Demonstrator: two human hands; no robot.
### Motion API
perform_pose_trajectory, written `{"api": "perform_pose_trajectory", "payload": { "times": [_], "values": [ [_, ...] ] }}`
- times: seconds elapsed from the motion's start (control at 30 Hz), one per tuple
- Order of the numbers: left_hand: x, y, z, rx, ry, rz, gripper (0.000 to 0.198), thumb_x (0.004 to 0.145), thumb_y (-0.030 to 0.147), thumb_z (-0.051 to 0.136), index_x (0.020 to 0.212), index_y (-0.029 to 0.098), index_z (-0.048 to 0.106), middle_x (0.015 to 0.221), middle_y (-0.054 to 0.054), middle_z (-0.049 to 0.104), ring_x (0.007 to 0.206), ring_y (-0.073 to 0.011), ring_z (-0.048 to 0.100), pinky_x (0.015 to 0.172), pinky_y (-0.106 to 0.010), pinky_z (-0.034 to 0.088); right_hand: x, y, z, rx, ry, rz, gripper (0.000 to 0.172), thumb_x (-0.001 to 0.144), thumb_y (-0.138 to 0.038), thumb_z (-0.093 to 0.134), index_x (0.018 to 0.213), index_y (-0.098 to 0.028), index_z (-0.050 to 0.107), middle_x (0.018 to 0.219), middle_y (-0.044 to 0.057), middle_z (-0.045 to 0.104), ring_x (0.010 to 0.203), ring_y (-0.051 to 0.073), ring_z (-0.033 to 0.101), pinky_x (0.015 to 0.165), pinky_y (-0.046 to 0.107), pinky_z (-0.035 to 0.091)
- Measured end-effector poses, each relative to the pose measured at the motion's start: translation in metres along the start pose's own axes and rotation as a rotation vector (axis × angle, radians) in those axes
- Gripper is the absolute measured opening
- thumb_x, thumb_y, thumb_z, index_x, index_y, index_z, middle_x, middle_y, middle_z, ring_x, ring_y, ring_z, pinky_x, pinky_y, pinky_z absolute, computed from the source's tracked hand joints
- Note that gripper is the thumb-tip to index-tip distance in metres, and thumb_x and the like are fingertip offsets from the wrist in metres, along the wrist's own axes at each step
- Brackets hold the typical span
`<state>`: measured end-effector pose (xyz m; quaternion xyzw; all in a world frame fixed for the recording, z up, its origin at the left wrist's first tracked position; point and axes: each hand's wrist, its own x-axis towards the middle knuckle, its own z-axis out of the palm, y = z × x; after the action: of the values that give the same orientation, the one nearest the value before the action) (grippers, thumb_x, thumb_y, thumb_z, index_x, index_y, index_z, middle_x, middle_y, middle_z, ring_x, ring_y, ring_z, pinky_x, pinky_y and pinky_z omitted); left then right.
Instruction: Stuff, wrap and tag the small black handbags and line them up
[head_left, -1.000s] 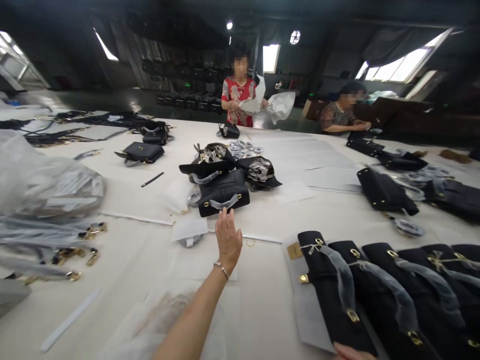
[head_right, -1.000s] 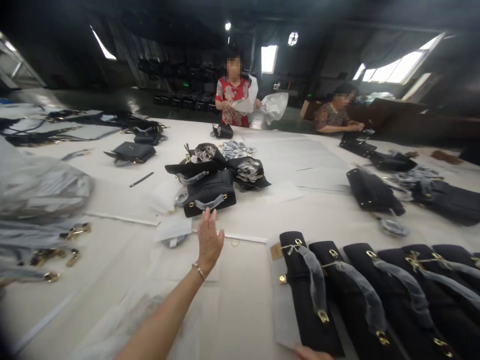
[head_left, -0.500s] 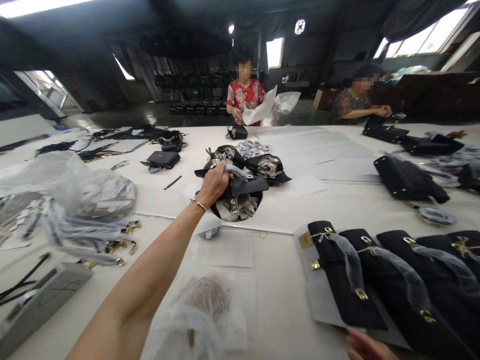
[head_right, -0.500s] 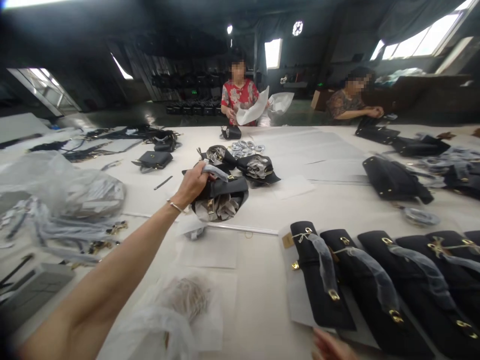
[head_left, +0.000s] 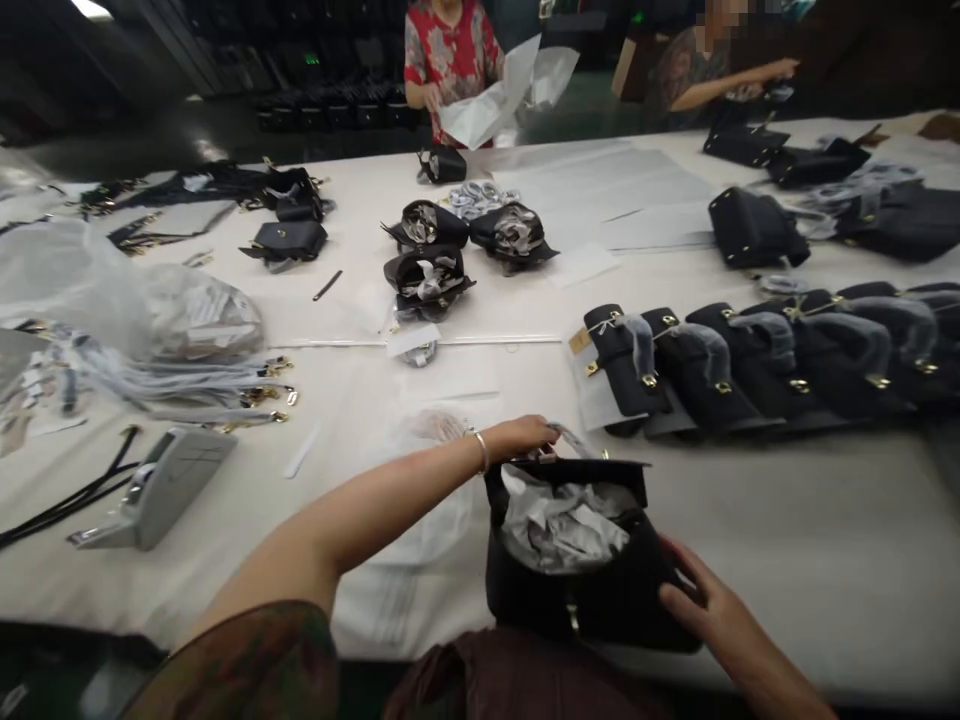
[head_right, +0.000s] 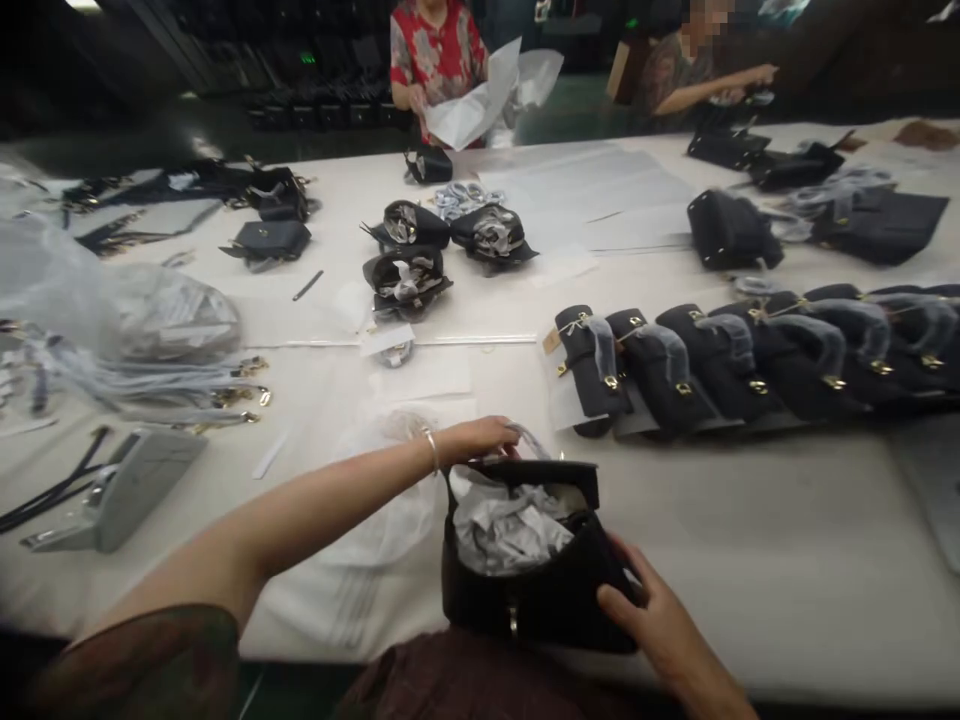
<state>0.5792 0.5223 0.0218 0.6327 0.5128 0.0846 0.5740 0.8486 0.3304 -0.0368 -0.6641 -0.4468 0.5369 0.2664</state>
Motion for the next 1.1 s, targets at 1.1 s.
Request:
{"api": "perform_pose_trajectory", "payload": {
  "times": [1.1],
  "values": [
    [-0.097, -0.043, 0.028, 0.530, -0.368, 0.434, 0.017, 0.093, 0.037, 0.060, 0.089, 0.021, 0.062, 0.077, 0.000, 0.062, 0.079, -0.0179, 0.060, 0.077, -0.027, 0.041, 0.051, -0.084, 0.025, -0.613, -0.722, -0.124, 0.024, 0.069, -0.023, 0.062, 0.090, -0.025, 0.073, 0.074, -0.003, 0.066, 0.063, 0.014, 0.055, 0.055, 0.024, 0.034]
  ]
}}
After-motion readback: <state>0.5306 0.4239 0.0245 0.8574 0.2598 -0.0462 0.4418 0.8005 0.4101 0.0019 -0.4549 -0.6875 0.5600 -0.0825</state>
